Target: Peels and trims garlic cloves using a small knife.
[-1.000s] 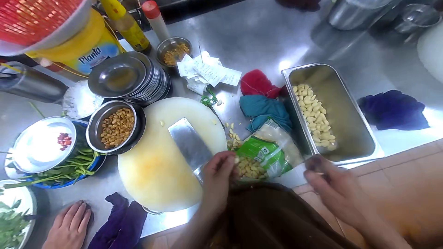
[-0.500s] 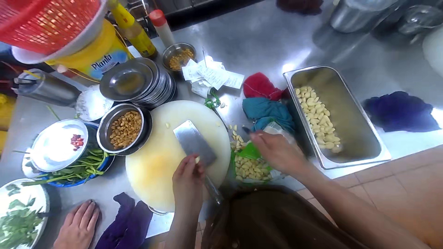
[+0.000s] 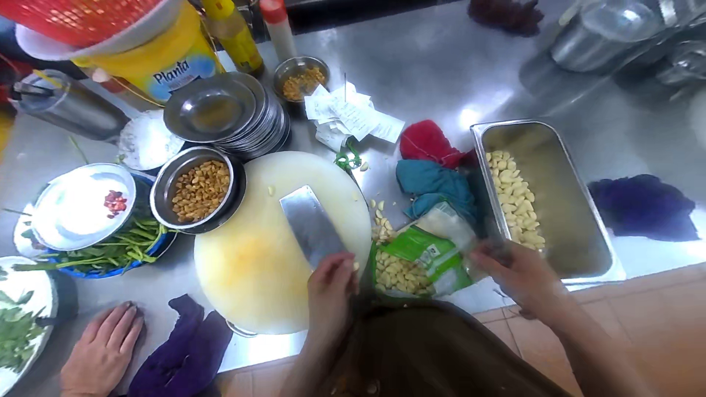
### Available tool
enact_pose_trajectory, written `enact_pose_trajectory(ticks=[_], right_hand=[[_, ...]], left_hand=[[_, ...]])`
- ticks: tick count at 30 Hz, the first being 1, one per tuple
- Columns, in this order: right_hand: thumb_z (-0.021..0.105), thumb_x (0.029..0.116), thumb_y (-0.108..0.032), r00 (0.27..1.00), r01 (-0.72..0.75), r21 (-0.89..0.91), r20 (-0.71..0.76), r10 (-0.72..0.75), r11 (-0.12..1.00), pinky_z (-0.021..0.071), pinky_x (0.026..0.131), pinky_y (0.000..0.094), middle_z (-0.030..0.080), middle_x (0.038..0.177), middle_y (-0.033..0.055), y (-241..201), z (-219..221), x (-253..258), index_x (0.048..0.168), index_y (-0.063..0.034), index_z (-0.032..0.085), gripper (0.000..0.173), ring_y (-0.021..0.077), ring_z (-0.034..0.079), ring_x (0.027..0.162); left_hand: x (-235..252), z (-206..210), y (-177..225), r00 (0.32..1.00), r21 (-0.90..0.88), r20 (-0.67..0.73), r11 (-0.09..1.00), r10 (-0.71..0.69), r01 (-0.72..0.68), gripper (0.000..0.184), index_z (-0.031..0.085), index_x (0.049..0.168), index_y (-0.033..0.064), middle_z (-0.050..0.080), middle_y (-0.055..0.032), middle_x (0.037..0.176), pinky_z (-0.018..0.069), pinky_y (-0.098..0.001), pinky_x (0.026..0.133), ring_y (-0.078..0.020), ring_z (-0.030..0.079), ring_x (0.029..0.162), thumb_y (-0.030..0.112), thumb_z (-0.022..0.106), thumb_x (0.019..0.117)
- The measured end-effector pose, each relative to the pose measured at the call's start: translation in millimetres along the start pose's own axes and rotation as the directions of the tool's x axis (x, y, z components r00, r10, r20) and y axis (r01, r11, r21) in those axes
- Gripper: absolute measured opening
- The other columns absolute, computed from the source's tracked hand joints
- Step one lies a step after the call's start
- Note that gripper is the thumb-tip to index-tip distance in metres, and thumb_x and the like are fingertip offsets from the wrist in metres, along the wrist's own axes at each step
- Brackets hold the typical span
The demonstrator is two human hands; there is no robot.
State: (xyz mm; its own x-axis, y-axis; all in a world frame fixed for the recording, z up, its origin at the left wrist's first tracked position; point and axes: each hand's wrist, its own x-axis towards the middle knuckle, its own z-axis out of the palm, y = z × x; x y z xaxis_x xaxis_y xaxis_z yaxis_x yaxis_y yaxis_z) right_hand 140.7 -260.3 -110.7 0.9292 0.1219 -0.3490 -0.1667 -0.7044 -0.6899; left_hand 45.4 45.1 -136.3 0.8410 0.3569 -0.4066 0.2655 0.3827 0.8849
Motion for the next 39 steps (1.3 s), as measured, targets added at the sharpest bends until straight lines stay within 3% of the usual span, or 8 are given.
enact_pose_trajectory(ticks=[5, 9, 16, 24, 28, 30, 33, 39], right_hand=[[0.067, 0.0907, -0.048, 0.992, -0.122, 0.074, -0.035, 0.125, 0.99, 0.0399, 0.04, 0.0272, 0.053, 0.059, -0.006, 35.6, -9.5, -40.3, 0.103, -0.0189, 0.071, 0.032, 0.007, 0.046, 0.042], [0.065, 0.0937, -0.045, 0.989, -0.136, 0.142, -0.042, 0.143, 0.98, 0.0405, 0.042, 0.0252, 0.054, 0.06, -0.0071, 34.3, 2.8, -55.6, 0.105, -0.0186, 0.071, 0.029, 0.0055, 0.047, 0.045], [0.063, 0.0931, -0.049, 0.985, -0.112, 0.199, -0.108, 0.135, 0.974, 0.0393, 0.04, 0.0236, 0.054, 0.06, -0.0091, 47.6, 10.2, -66.0, 0.103, -0.0211, 0.072, 0.031, 0.0042, 0.046, 0.044], [0.065, 0.0939, -0.04, 0.977, -0.115, 0.221, -0.15, 0.15, 0.969, 0.0377, 0.039, 0.0243, 0.054, 0.059, -0.0073, 55.7, 3.1, -65.9, 0.103, -0.0203, 0.072, 0.023, 0.0055, 0.045, 0.043], [0.062, 0.0962, -0.039, 0.954, -0.135, 0.249, -0.227, 0.194, 0.959, 0.0391, 0.038, 0.0278, 0.054, 0.058, -0.0039, 53.0, -13.0, -68.0, 0.107, -0.0157, 0.072, 0.028, 0.0082, 0.045, 0.041], [0.061, 0.0946, -0.04, 0.931, -0.133, 0.304, -0.287, 0.224, 0.943, 0.0393, 0.037, 0.0278, 0.05, 0.055, -0.004, 53.2, -20.3, -69.4, 0.105, -0.0137, 0.07, 0.03, 0.0082, 0.044, 0.04], [0.064, 0.0933, -0.044, 0.899, -0.123, 0.319, -0.364, 0.241, 0.94, 0.0387, 0.036, 0.0282, 0.05, 0.056, -0.0039, 60.1, -35.6, -77.8, 0.105, -0.0144, 0.07, 0.033, 0.0089, 0.043, 0.039], [0.069, 0.0949, -0.032, 0.938, -0.197, 0.202, -0.247, 0.245, 0.959, 0.0445, 0.041, 0.0324, 0.059, 0.063, 0.0003, 63.8, -22.1, -90.2, 0.114, -0.013, 0.069, 0.027, 0.0123, 0.051, 0.045]], left_hand=[[17.2, 16.5, 1.4, 0.978, 0.297, 0.179, 0.942, 0.108, -0.158, 0.017, 0.07, 0.11, 0.0035, 0.07, -0.0056, 0.083, 0.0594, -0.0296, 0.065, -0.0144, 0.067, 0.068, 0.012, 0.059, 0.101], [34.7, 35.1, -0.6, 0.935, 0.568, 0.329, 0.762, 0.134, -0.31, 0.016, 0.071, 0.113, 0.0097, 0.07, -0.0022, 0.103, 0.0618, -0.0307, 0.075, -0.0116, 0.069, 0.085, 0.015, 0.064, 0.0994], [37.0, 50.7, 1.2, 0.833, 0.589, 0.441, 0.593, 0.334, -0.549, 0.014, 0.074, 0.105, 0.0079, 0.067, -0.0039, 0.115, 0.0627, -0.0286, 0.079, -0.0088, 0.069, 0.093, 0.01, 0.064, 0.0967], [19.9, 65.4, 6.6, 0.83, 0.576, 0.485, 0.614, 0.274, -0.54, 0.027, 0.067, 0.122, 0.0026, 0.071, -0.0054, 0.095, 0.0615, -0.0289, 0.068, -0.0094, 0.069, 0.076, 0.016, 0.063, 0.0984], [11.7, 141.0, 21.7, 0.611, 0.424, 0.711, 0.483, 0.347, -0.767, 0.019, 0.073, 0.108, 0.0019, 0.071, -0.0078, 0.089, 0.0607, -0.0331, 0.067, -0.015, 0.069, 0.074, 0.016, 0.07, 0.0957], [20.6, 178.4, 24.8, 0.555, 0.362, 0.777, 0.512, 0.295, -0.779, 0.037, 0.067, 0.125, 0.0011, 0.074, -0.0112, 0.097, 0.0621, -0.0409, 0.07, -0.0209, 0.072, 0.08, 0.022, 0.073, 0.0958], [33.7, 160.3, 38.5, 0.677, 0.391, 0.696, 0.666, 0.237, -0.636, 0.049, 0.051, 0.147, 0.0066, 0.072, -0.0115, 0.118, 0.0635, -0.0381, 0.073, -0.0197, 0.073, 0.088, 0.017, 0.065, 0.1015], [20.4, -8.7, -2.9, 0.867, 0.687, 0.369, 0.53, 0.335, -0.497, 0.023, 0.072, 0.107, 0.0014, 0.074, -0.0044, 0.087, 0.0605, -0.0277, 0.063, -0.0087, 0.069, 0.07, 0.018, 0.059, 0.0998]])
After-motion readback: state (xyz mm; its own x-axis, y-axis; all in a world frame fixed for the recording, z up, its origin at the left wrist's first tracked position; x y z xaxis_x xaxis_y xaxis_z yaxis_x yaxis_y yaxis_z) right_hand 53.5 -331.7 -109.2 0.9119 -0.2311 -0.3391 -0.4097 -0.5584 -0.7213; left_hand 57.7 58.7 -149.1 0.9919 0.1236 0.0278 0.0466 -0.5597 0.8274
